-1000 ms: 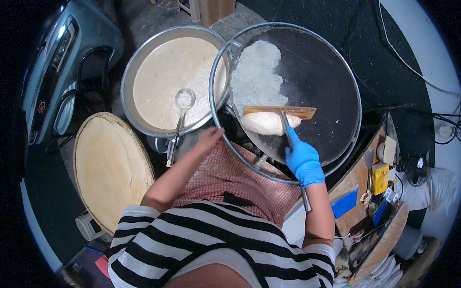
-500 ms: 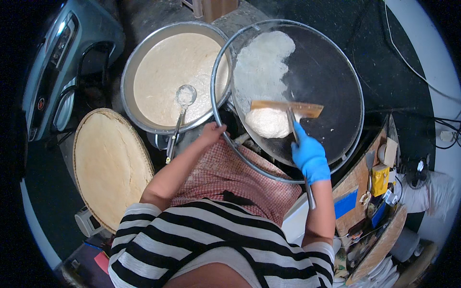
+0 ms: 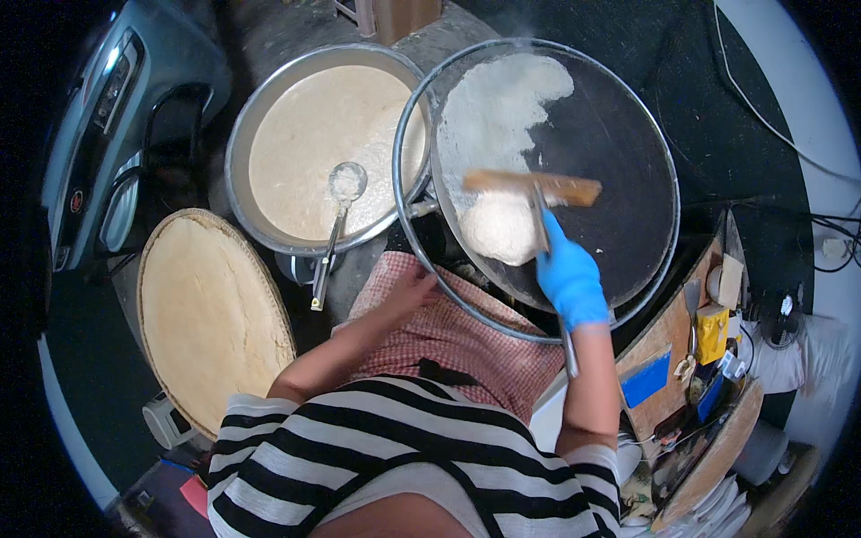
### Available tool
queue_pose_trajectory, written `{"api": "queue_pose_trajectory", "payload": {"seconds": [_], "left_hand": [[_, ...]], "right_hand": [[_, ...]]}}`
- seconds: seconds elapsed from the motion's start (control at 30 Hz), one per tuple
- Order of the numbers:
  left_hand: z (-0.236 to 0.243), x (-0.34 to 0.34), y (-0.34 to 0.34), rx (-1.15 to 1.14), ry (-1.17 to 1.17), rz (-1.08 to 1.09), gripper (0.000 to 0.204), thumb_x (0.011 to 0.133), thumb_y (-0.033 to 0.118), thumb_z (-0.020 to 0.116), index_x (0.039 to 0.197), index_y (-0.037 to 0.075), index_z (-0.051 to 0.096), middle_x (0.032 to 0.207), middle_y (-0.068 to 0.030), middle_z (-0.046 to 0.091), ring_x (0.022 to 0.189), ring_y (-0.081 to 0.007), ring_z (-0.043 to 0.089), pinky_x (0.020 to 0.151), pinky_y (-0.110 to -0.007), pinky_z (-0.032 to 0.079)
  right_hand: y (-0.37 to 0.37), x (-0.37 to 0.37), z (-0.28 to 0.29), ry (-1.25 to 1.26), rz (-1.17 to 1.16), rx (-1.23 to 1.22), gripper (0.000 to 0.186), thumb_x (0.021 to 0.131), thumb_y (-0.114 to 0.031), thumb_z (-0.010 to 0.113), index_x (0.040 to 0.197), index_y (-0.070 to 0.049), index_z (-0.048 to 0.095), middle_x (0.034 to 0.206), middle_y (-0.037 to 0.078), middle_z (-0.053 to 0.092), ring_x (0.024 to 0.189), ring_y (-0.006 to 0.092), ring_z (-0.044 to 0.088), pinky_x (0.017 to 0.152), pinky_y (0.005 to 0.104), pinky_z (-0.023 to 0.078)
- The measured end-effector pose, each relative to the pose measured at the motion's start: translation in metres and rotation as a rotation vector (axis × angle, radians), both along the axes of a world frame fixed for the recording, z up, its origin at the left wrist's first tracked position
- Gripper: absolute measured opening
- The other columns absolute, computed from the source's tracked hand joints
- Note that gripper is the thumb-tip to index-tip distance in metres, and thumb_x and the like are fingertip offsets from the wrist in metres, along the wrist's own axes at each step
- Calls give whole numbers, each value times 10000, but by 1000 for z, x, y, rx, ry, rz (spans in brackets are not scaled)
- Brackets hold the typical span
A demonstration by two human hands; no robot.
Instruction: The person ladles batter onto a hot griddle, spreads it into a thin circle using a wooden spreader, cooks the crepe, then lifts and folds it with a blue spatula before placing it on a woven tray. The cycle repeats with a second crepe.
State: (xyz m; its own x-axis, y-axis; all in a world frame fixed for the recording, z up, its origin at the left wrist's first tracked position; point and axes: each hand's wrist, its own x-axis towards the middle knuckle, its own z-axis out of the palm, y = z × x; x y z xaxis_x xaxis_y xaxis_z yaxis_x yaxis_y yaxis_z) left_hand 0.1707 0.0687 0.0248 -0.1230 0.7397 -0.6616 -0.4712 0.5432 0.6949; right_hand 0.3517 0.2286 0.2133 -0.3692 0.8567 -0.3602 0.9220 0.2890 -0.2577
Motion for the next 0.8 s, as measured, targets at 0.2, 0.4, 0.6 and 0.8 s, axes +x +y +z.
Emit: {"api": "queue_pose_trajectory", "payload": {"seconds": [0.2, 0.4, 0.6, 0.8], "left_hand": [[-15, -13, 24, 9, 284, -36, 166, 875, 167, 538, 925, 9, 525, 760, -88, 580, 624, -173, 586, 534, -302, 511], [-15, -64, 54, 18, 165, -84, 180, 859, 181, 565, 867, 3, 542, 715, -77, 581, 585, -150, 571, 497, -274, 491], [-4, -92, 67, 34, 207, -87, 215, 880, 238, 542, 941, 33, 562, 773, -52, 597, 624, -106, 564, 554, -235, 475], [3, -35, 5, 27, -3, -45, 255, 906, 242, 499, 1067, 46, 521, 847, -52, 596, 704, -143, 587, 642, -270, 495]], "right_hand": [[-16, -22, -15, -111, 64, 28, 616, 779, -137, 536, 1349, -243, 327, 796, 240, 601, 729, 388, 596, 676, 460, 474], [-12, 15, 9, 19, 47, -10, 635, 781, -99, 538, 1363, -219, 314, 846, 245, 606, 759, 387, 598, 707, 440, 479], [-4, -33, -19, -84, 116, 69, 592, 792, -144, 503, 1352, -209, 324, 811, 241, 603, 725, 378, 600, 689, 452, 477], [-19, 19, 10, -109, -9, -45, 635, 773, -138, 574, 1352, -219, 328, 877, 244, 607, 766, 384, 599, 707, 445, 479]]}}
